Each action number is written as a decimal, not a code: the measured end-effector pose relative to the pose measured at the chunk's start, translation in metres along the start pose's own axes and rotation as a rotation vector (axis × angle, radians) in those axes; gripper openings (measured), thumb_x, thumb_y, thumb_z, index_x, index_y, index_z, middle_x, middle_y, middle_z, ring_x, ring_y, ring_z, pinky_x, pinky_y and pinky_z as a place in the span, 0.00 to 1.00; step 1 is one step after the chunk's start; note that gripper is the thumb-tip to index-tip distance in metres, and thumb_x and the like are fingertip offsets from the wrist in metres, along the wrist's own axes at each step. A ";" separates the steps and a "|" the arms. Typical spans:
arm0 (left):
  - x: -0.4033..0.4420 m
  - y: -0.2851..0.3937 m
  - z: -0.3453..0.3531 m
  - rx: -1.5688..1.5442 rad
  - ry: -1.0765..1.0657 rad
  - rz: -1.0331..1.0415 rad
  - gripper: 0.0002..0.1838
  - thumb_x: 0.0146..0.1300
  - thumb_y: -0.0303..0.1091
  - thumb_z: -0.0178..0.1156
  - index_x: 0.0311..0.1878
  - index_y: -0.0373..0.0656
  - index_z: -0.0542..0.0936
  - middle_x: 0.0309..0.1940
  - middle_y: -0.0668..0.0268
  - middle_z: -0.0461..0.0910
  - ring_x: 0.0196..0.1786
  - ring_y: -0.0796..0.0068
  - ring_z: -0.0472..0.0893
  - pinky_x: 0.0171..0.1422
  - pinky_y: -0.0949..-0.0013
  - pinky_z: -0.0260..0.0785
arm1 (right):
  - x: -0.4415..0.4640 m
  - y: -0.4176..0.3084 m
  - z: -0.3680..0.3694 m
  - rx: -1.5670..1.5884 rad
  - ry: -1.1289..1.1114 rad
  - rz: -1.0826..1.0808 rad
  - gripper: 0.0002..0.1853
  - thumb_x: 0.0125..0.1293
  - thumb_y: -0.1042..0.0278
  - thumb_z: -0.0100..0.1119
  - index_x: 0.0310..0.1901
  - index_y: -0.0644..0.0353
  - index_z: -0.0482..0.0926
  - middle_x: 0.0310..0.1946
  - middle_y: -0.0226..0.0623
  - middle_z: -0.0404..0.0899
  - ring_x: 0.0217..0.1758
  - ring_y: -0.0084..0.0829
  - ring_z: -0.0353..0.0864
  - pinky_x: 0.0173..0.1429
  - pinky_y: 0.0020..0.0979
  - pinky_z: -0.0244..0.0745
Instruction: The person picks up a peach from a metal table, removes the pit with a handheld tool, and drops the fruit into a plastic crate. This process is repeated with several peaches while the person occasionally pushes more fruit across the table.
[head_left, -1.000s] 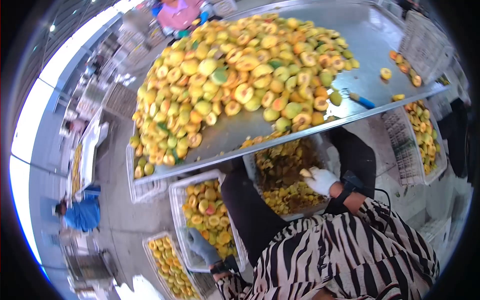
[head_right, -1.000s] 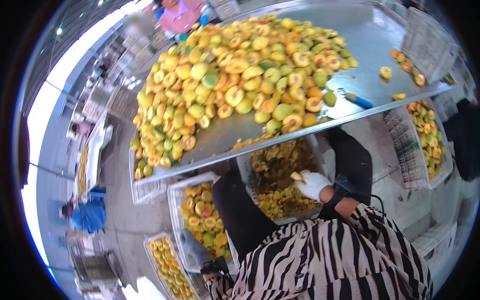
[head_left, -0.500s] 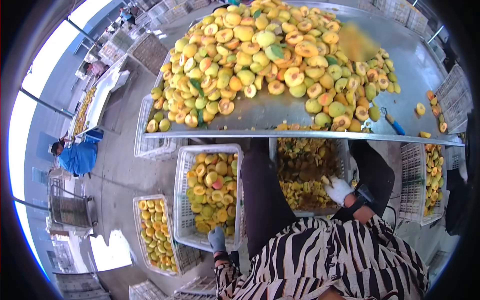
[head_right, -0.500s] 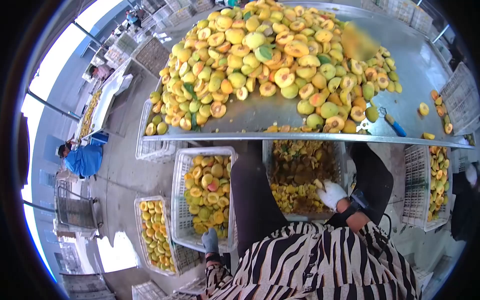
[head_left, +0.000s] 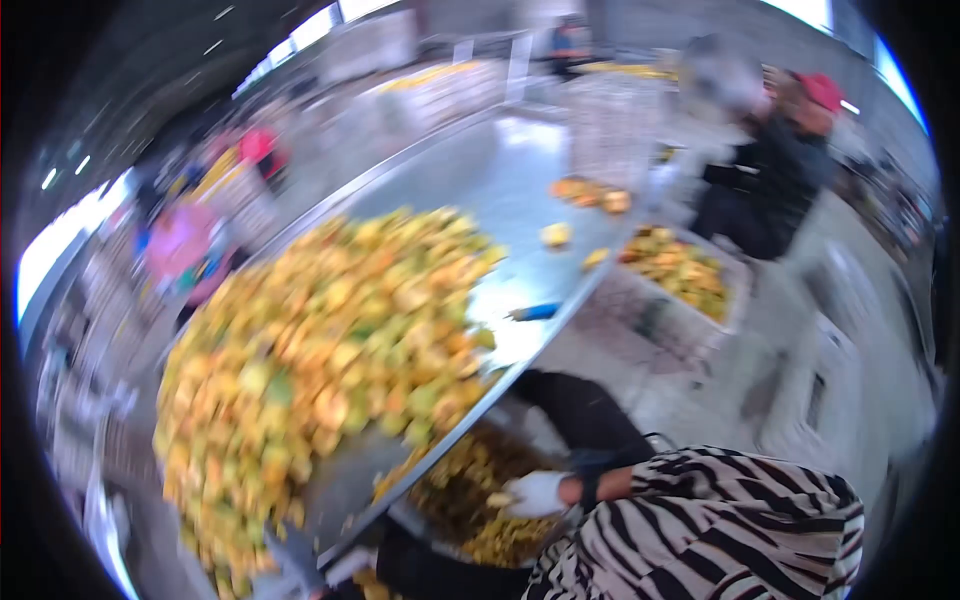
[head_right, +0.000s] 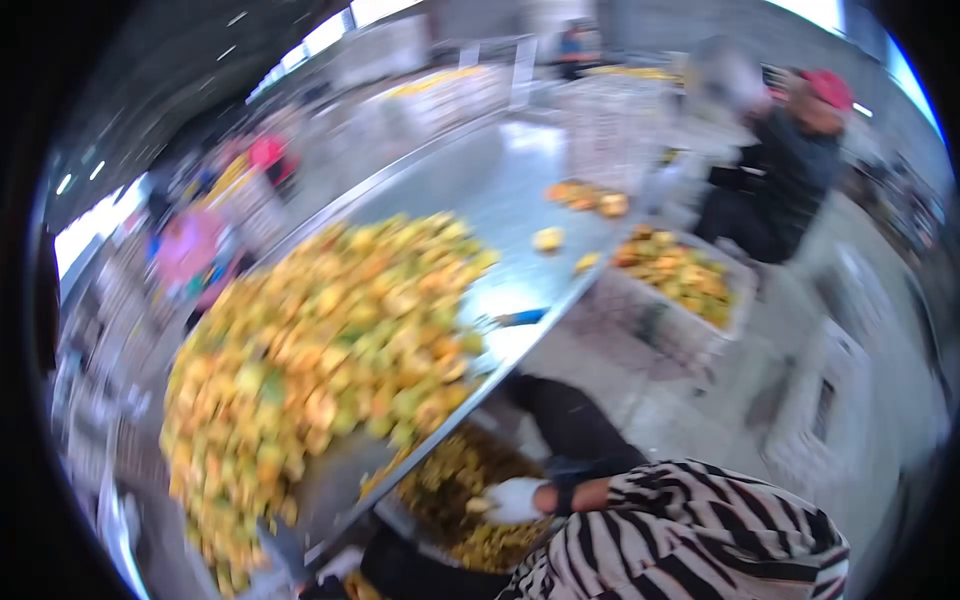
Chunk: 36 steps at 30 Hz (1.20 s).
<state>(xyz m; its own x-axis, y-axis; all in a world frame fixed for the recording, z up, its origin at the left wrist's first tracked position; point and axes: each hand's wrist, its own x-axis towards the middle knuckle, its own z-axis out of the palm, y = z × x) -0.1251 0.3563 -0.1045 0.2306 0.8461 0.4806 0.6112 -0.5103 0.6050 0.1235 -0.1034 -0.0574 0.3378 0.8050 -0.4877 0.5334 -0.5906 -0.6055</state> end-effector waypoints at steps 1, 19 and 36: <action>0.012 0.058 -0.012 0.130 -0.163 -0.004 0.32 0.59 0.47 0.66 0.60 0.33 0.73 0.49 0.50 0.77 0.55 0.56 0.77 0.63 0.56 0.69 | -0.007 -0.010 -0.007 0.071 0.045 0.004 0.27 0.63 0.42 0.54 0.48 0.60 0.78 0.38 0.54 0.83 0.43 0.53 0.83 0.47 0.46 0.76; -0.017 0.098 -0.017 0.088 -0.213 0.168 0.39 0.40 0.42 0.76 0.57 0.35 0.74 0.47 0.49 0.81 0.49 0.57 0.83 0.55 0.60 0.76 | -0.032 0.011 -0.001 0.343 0.252 -0.134 0.26 0.64 0.47 0.56 0.52 0.63 0.74 0.39 0.54 0.81 0.45 0.53 0.81 0.48 0.44 0.74; -0.166 0.308 -0.018 -1.594 -0.555 -0.722 0.21 0.57 0.21 0.65 0.55 0.35 0.74 0.48 0.61 0.81 0.47 0.68 0.82 0.52 0.69 0.77 | -0.070 -0.023 -0.050 0.201 0.361 -0.224 0.22 0.65 0.54 0.54 0.51 0.64 0.73 0.42 0.59 0.78 0.47 0.57 0.78 0.51 0.44 0.74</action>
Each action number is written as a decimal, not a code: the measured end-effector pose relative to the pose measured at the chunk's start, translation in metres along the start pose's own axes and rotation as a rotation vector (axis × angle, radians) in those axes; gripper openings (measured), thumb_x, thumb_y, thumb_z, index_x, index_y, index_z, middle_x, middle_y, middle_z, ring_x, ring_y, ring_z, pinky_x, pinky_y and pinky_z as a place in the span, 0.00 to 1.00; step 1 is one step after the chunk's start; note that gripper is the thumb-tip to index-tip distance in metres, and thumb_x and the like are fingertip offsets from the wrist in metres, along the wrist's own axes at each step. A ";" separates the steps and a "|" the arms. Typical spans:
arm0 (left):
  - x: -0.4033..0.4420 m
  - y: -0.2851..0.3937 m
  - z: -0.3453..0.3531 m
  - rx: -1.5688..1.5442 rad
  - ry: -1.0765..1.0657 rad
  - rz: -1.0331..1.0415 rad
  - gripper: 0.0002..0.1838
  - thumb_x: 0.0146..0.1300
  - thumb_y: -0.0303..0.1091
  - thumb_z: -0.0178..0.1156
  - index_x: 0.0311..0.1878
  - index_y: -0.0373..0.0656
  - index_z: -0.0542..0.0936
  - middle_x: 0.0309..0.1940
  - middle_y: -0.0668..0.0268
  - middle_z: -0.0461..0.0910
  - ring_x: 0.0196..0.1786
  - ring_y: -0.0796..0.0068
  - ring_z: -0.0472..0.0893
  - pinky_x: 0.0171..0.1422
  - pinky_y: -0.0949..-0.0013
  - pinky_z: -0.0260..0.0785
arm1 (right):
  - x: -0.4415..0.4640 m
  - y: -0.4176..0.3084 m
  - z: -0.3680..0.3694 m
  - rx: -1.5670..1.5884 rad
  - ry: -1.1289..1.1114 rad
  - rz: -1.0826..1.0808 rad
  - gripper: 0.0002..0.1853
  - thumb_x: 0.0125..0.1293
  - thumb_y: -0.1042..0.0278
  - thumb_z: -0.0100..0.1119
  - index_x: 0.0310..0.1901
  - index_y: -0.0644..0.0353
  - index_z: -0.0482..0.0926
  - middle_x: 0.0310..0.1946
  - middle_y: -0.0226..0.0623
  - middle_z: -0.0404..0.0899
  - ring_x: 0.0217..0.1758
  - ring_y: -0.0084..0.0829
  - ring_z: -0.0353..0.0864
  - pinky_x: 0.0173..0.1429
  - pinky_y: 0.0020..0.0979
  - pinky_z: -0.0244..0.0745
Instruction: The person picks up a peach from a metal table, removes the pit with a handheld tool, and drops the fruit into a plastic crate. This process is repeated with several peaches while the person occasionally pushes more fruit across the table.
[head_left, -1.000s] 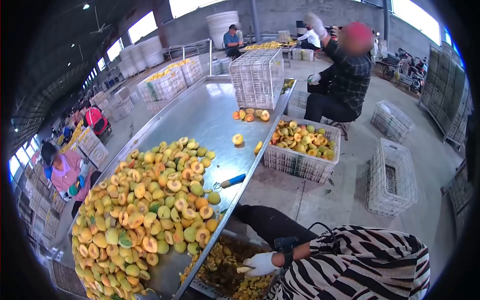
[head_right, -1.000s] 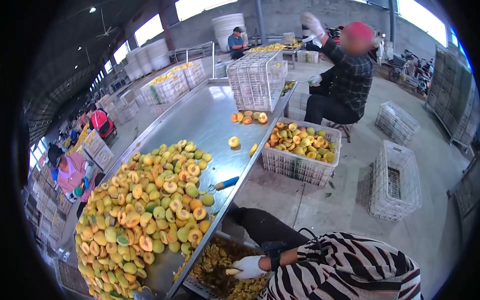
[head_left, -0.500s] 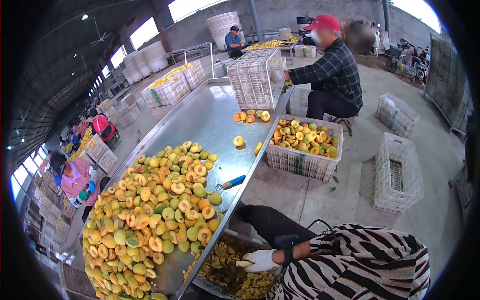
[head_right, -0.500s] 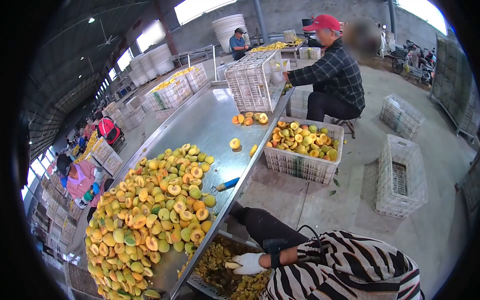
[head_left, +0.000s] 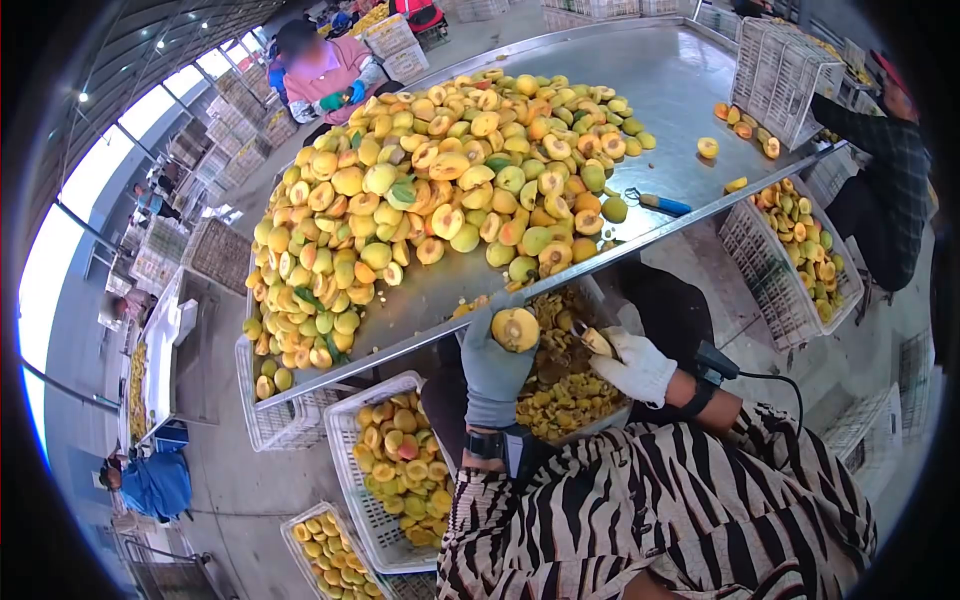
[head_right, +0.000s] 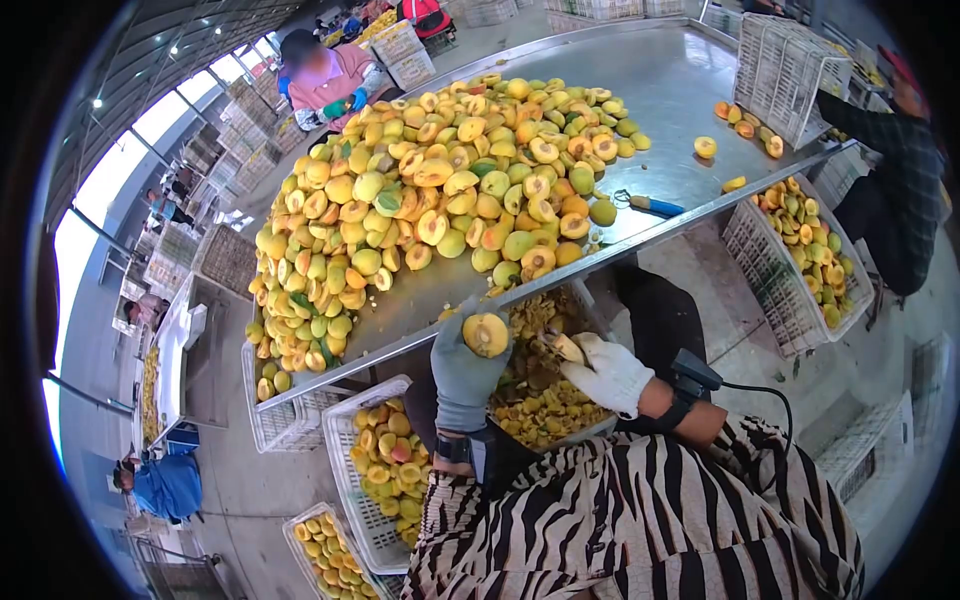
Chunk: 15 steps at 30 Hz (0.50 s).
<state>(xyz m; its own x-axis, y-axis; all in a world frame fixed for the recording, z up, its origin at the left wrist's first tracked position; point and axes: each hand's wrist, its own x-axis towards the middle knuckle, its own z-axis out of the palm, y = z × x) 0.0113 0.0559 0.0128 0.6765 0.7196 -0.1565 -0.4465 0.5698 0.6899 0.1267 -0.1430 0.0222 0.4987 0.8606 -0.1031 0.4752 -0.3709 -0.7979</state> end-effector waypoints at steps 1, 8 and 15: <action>-0.010 0.003 0.009 0.500 -0.140 0.259 0.22 0.57 0.19 0.65 0.56 0.35 0.74 0.51 0.60 0.81 0.50 0.69 0.81 0.55 0.69 0.76 | 0.000 -0.010 -0.003 0.000 0.015 -0.098 0.20 0.66 0.56 0.54 0.50 0.64 0.73 0.41 0.58 0.77 0.46 0.57 0.78 0.50 0.45 0.74; -0.038 -0.008 0.020 0.884 -0.359 0.372 0.32 0.54 0.14 0.64 0.65 0.34 0.69 0.57 0.53 0.78 0.61 0.66 0.78 0.65 0.68 0.72 | 0.000 -0.028 0.002 -0.228 0.026 -0.266 0.17 0.66 0.58 0.54 0.47 0.63 0.73 0.34 0.53 0.78 0.38 0.53 0.80 0.43 0.45 0.76; -0.046 -0.013 0.014 0.997 -0.364 0.444 0.29 0.56 0.12 0.60 0.63 0.34 0.69 0.56 0.55 0.77 0.56 0.68 0.79 0.61 0.68 0.73 | 0.001 -0.020 0.016 -0.281 0.040 -0.265 0.16 0.65 0.59 0.54 0.44 0.64 0.72 0.32 0.52 0.78 0.33 0.53 0.80 0.37 0.45 0.78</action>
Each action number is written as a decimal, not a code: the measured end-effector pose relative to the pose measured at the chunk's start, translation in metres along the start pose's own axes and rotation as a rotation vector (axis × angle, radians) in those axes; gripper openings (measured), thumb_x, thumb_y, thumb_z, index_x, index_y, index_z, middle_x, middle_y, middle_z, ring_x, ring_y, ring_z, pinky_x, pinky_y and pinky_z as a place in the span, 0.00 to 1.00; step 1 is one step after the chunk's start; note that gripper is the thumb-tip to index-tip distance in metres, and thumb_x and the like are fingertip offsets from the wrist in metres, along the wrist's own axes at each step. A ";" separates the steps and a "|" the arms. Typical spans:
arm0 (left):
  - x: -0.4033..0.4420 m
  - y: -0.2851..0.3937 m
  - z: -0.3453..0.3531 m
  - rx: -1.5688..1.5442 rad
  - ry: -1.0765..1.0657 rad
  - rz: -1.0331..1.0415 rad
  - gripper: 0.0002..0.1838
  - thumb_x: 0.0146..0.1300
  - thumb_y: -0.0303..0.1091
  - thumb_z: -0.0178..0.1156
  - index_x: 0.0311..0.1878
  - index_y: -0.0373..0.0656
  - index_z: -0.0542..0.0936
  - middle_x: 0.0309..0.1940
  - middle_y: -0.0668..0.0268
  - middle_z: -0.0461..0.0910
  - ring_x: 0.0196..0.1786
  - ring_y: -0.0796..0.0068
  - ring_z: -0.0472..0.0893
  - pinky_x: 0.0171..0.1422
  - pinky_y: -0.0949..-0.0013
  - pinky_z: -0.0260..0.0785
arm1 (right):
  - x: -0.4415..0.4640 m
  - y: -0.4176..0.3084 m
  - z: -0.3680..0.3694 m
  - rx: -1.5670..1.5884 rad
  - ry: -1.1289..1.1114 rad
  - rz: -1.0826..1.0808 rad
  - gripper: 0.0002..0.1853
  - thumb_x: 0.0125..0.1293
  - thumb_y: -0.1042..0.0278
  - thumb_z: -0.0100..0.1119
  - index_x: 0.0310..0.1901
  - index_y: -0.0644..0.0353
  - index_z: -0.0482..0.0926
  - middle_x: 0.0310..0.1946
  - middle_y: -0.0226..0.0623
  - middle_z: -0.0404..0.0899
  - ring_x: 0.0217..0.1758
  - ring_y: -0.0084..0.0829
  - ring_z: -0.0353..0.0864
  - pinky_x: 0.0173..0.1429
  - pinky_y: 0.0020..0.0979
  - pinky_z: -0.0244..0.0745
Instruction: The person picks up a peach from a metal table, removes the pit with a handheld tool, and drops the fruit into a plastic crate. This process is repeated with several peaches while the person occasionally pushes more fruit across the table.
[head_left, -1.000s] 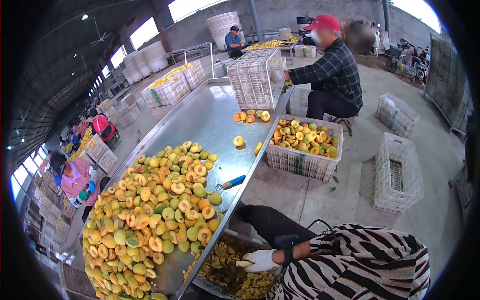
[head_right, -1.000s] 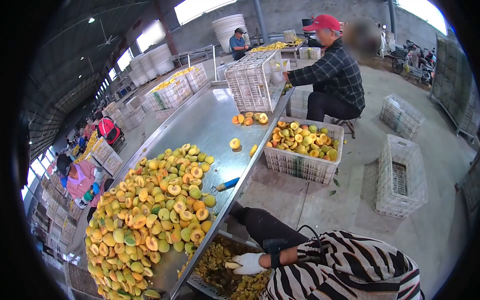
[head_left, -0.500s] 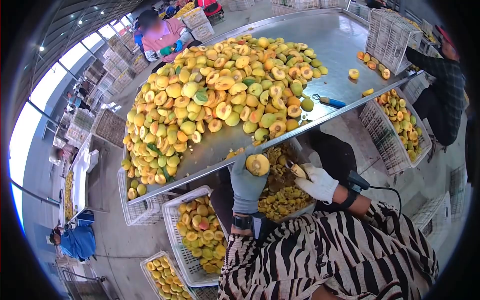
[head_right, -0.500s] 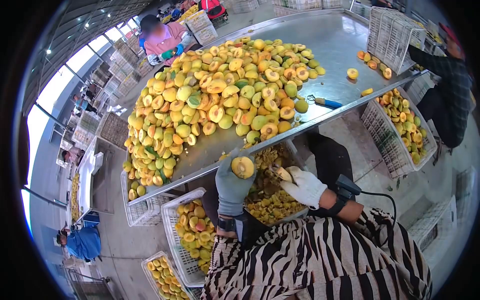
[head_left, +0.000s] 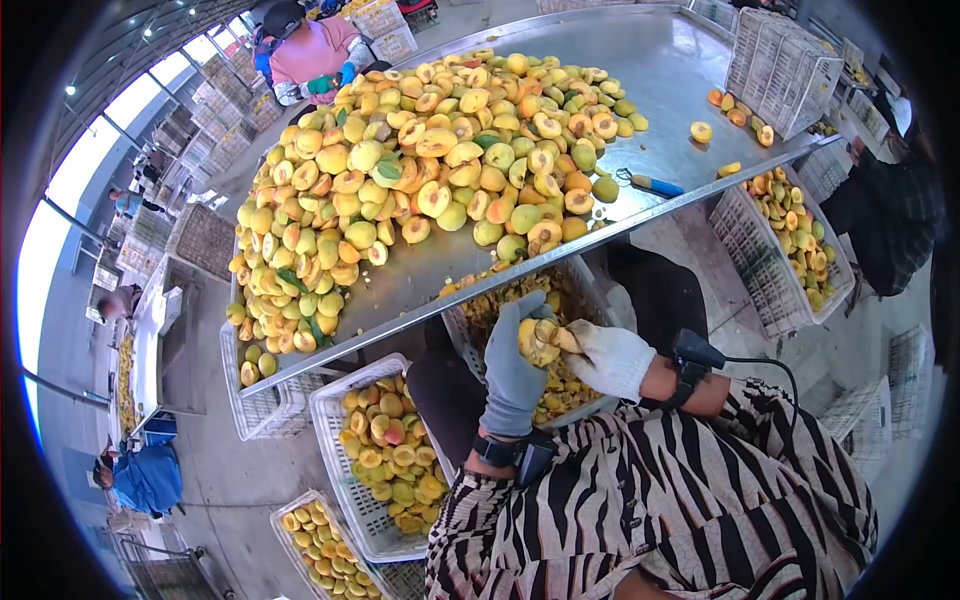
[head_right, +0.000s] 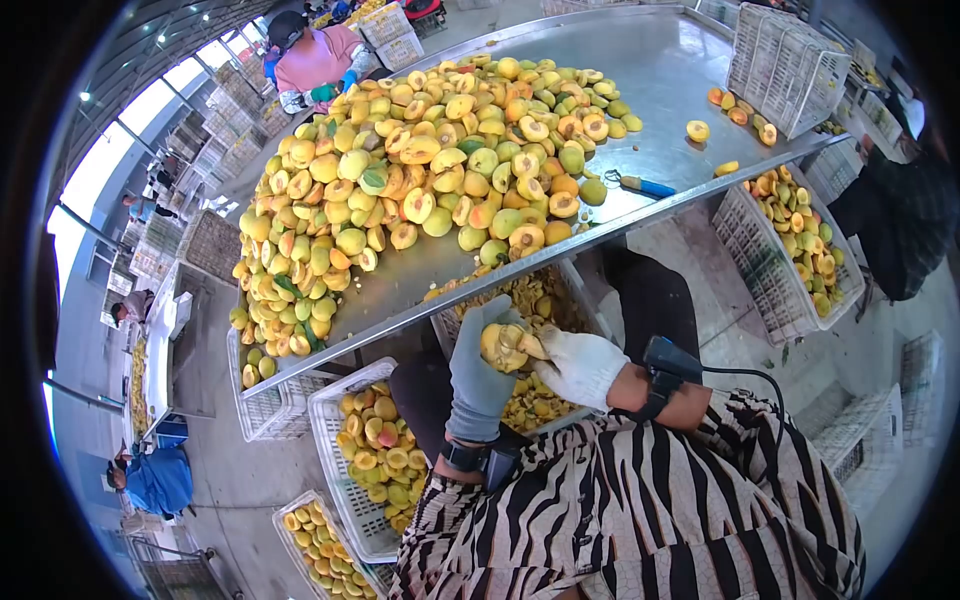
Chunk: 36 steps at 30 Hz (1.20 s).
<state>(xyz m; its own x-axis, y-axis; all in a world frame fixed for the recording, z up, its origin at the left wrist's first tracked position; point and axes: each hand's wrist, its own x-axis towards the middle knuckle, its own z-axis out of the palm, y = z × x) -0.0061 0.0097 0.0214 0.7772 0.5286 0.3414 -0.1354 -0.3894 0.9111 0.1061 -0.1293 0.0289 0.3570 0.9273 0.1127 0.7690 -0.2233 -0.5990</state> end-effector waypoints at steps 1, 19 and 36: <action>-0.001 -0.001 0.002 0.009 0.027 -0.001 0.27 0.56 0.12 0.60 0.61 0.34 0.70 0.56 0.55 0.77 0.55 0.68 0.79 0.59 0.68 0.74 | 0.000 -0.001 0.001 -0.008 -0.014 0.012 0.15 0.65 0.59 0.55 0.44 0.64 0.72 0.31 0.52 0.79 0.32 0.53 0.81 0.37 0.45 0.78; 0.000 -0.017 0.015 -0.469 0.133 -0.275 0.23 0.77 0.42 0.41 0.54 0.28 0.74 0.39 0.55 0.82 0.39 0.70 0.82 0.48 0.70 0.76 | 0.002 0.011 0.009 -0.109 -0.169 0.053 0.14 0.62 0.61 0.56 0.44 0.63 0.73 0.28 0.50 0.81 0.32 0.51 0.83 0.36 0.45 0.80; 0.021 -0.014 0.011 -0.518 -0.024 -0.436 0.38 0.77 0.56 0.33 0.38 0.28 0.82 0.30 0.56 0.84 0.32 0.69 0.83 0.44 0.70 0.76 | 0.009 0.016 0.015 0.728 -0.607 0.432 0.16 0.64 0.57 0.57 0.44 0.61 0.74 0.27 0.42 0.76 0.27 0.39 0.75 0.32 0.36 0.71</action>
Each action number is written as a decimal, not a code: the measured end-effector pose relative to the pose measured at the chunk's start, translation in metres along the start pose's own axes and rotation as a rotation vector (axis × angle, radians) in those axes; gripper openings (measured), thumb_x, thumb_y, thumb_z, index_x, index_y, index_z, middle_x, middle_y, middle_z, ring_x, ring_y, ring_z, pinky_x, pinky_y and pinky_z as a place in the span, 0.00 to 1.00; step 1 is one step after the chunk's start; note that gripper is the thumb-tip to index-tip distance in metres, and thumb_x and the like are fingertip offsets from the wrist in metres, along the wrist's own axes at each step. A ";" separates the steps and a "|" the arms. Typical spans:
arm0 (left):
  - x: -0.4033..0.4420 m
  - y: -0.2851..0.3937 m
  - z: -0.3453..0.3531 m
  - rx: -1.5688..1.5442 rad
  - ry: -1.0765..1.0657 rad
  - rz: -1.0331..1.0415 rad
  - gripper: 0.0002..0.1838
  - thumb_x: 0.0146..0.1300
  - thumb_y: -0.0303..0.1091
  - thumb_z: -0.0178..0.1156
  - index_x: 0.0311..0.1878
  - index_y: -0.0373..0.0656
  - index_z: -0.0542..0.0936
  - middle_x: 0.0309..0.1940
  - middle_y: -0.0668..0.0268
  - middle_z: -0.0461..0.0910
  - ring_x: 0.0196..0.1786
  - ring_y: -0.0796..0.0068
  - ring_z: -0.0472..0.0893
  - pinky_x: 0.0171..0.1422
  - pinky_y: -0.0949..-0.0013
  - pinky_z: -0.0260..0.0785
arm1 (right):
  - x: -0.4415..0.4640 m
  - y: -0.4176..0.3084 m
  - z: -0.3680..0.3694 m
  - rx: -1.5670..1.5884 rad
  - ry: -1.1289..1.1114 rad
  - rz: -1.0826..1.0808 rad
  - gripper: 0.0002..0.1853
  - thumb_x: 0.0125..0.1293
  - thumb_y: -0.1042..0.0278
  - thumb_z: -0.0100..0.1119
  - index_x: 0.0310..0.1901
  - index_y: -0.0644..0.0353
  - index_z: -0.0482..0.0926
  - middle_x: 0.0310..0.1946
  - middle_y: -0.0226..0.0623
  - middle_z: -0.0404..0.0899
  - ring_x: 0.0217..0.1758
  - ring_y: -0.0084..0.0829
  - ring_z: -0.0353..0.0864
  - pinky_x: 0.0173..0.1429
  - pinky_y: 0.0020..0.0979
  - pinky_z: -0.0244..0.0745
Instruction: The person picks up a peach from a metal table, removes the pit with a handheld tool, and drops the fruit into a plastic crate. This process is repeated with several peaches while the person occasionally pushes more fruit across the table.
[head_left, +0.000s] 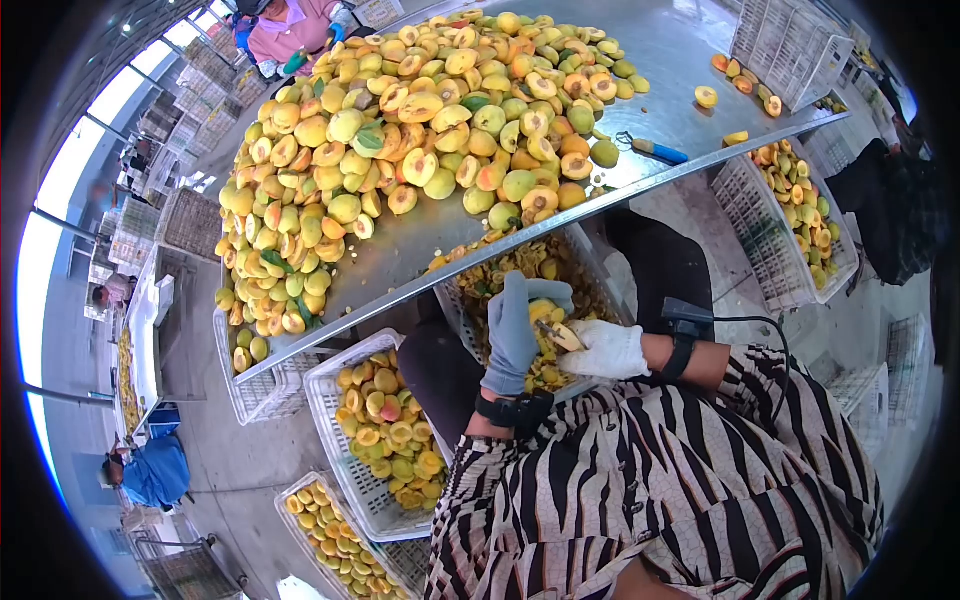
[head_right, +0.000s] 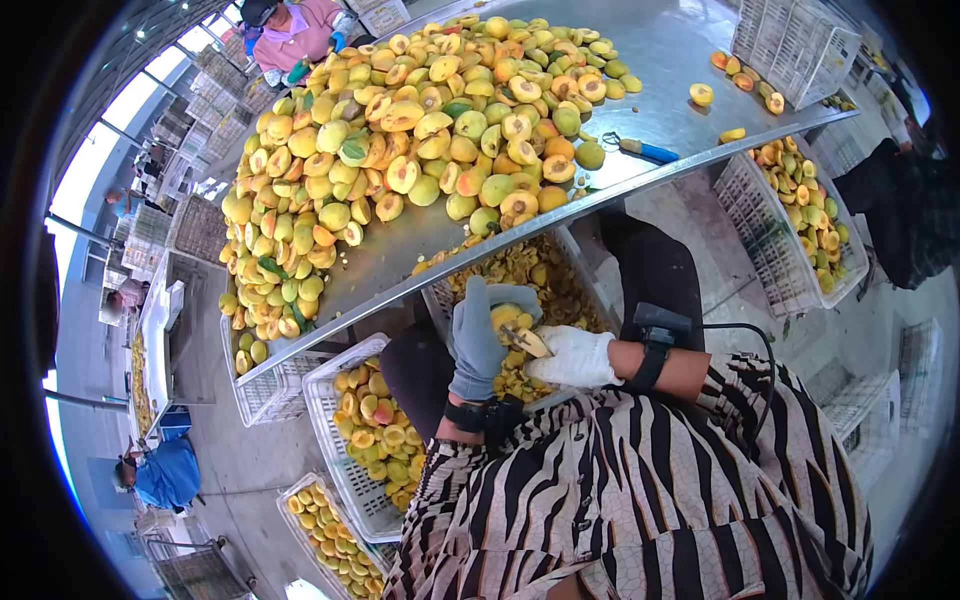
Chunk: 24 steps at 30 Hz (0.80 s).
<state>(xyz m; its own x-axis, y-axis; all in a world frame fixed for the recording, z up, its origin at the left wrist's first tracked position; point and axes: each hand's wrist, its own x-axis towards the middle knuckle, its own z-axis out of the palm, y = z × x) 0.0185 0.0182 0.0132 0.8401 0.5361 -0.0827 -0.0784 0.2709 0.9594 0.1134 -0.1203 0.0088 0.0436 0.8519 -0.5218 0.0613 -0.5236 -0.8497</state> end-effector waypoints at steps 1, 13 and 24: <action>0.001 0.001 0.000 -0.084 -0.012 -0.070 0.37 0.78 0.55 0.35 0.37 0.29 0.83 0.30 0.57 0.84 0.32 0.70 0.82 0.44 0.71 0.75 | -0.006 -0.008 -0.002 0.174 -0.056 0.111 0.13 0.65 0.59 0.59 0.42 0.58 0.73 0.24 0.34 0.75 0.20 0.29 0.73 0.23 0.30 0.70; 0.006 -0.056 -0.005 -0.936 0.121 -0.244 0.27 0.71 0.57 0.47 0.41 0.39 0.78 0.33 0.61 0.77 0.37 0.61 0.78 0.45 0.56 0.75 | 0.019 0.044 0.009 -0.351 0.114 -0.375 0.20 0.64 0.54 0.57 0.48 0.64 0.73 0.31 0.47 0.79 0.34 0.46 0.81 0.42 0.38 0.76; -0.067 0.043 -0.120 0.693 0.727 0.453 0.16 0.72 0.35 0.48 0.51 0.34 0.78 0.43 0.57 0.81 0.46 0.66 0.80 0.55 0.63 0.73 | 0.035 0.077 -0.015 -0.888 0.101 0.068 0.15 0.62 0.60 0.54 0.45 0.58 0.78 0.31 0.51 0.82 0.34 0.54 0.82 0.39 0.49 0.77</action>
<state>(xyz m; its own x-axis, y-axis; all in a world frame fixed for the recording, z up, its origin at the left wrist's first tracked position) -0.1052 0.0900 0.0276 0.2756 0.8768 0.3940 0.2100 -0.4549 0.8654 0.1342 -0.1308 -0.0740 0.1603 0.8366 -0.5238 0.8029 -0.4192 -0.4239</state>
